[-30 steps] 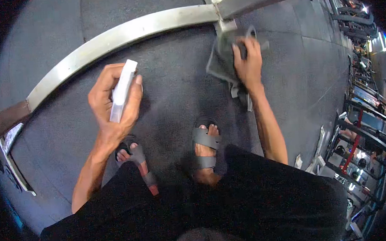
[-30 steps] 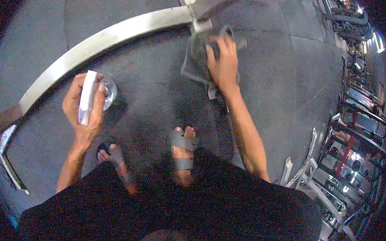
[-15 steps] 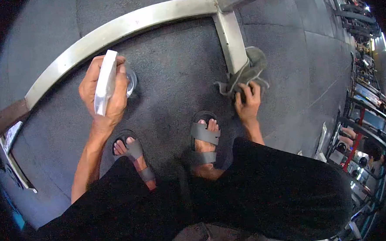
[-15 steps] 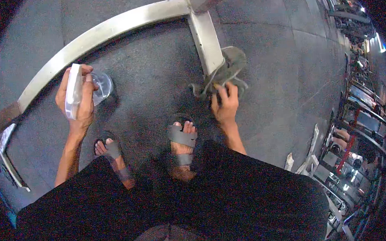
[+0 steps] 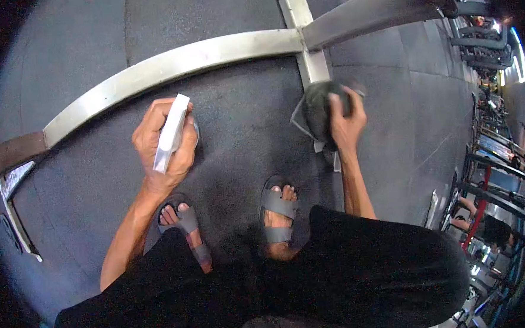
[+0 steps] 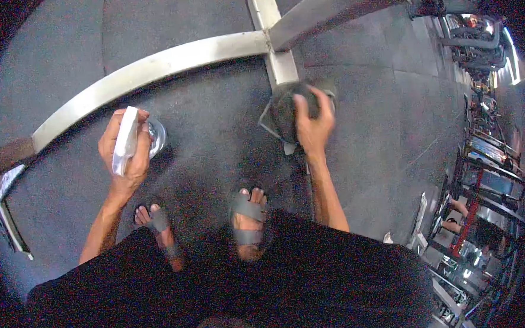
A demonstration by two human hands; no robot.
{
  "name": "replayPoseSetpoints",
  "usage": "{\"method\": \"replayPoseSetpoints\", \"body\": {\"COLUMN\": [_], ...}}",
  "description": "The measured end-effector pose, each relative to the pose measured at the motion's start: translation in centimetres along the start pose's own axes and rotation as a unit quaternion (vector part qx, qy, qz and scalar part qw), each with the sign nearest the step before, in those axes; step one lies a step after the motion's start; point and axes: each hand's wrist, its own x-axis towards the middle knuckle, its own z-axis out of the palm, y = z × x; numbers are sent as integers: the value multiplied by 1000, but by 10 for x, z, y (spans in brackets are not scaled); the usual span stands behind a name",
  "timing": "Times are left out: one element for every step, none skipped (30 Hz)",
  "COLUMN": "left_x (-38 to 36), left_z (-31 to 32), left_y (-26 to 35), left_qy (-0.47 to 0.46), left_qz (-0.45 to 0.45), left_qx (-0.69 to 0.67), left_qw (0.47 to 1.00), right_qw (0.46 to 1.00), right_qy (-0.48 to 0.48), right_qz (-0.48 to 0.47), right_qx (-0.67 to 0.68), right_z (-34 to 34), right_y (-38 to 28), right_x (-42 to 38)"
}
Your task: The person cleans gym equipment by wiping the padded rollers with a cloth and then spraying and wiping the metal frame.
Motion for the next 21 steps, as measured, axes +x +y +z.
{"method": "replayPoseSetpoints", "body": {"left_x": [1,2,1,1,3,4,3,2,2,2,1,1,2,1,1,1,0,1,-3,-3,0], "left_z": [1,1,1,1,0,-1,-2,-2,-3,-4,-4,-6,-5,-3,-1,0,1,1,2,3,2], "left_y": [1,1,0,0,0,0,0,1,3,2,1,0,-1,0,1,1,2,2,2,1,-1], "left_qy": [2,4,6,7,8,7,7,10,13,14,12,19,23,24,26,26,26,28,26,24,28], "left_qz": [6,11,15,20,32,43,53,38,45,48,51,58,65,71,61,51,41,54,50,50,55], "left_qx": [4,8,14,17,19,21,24,11,17,20,23,32,40,45,44,43,42,54,47,41,40], "left_qw": [1000,1000,1000,1000,999,999,998,999,999,999,998,998,997,996,997,997,998,997,997,998,997], "right_qw": [998,986,960,960,963,965,967,962,957,946,934,921,931,940,949,967,977,984,989,979,966], "right_qy": [-52,-60,-67,-92,-90,-89,-88,-87,-88,-104,-118,-132,-136,-140,-143,-102,-77,-52,-27,-42,-63], "right_qz": [-33,-118,-199,-189,-188,-185,-183,-200,-218,-246,-271,-294,-288,-278,-265,-220,-178,-138,-98,-148,-200], "right_qx": [-9,-98,-186,-183,-174,-165,-156,-162,-169,-185,-202,-220,-178,-137,-98,-78,-87,-96,-105,-135,-151], "right_z": [10,22,32,36,35,29,24,19,15,12,8,6,6,7,7,15,25,35,38,38,36], "right_y": [-6,-6,-2,3,7,9,8,5,4,8,14,19,15,14,10,3,2,1,0,0,-2], "right_x": [18,29,36,40,40,32,21,5,-9,-19,-28,-32,-22,-5,12,26,34,42,42,31,24]}}
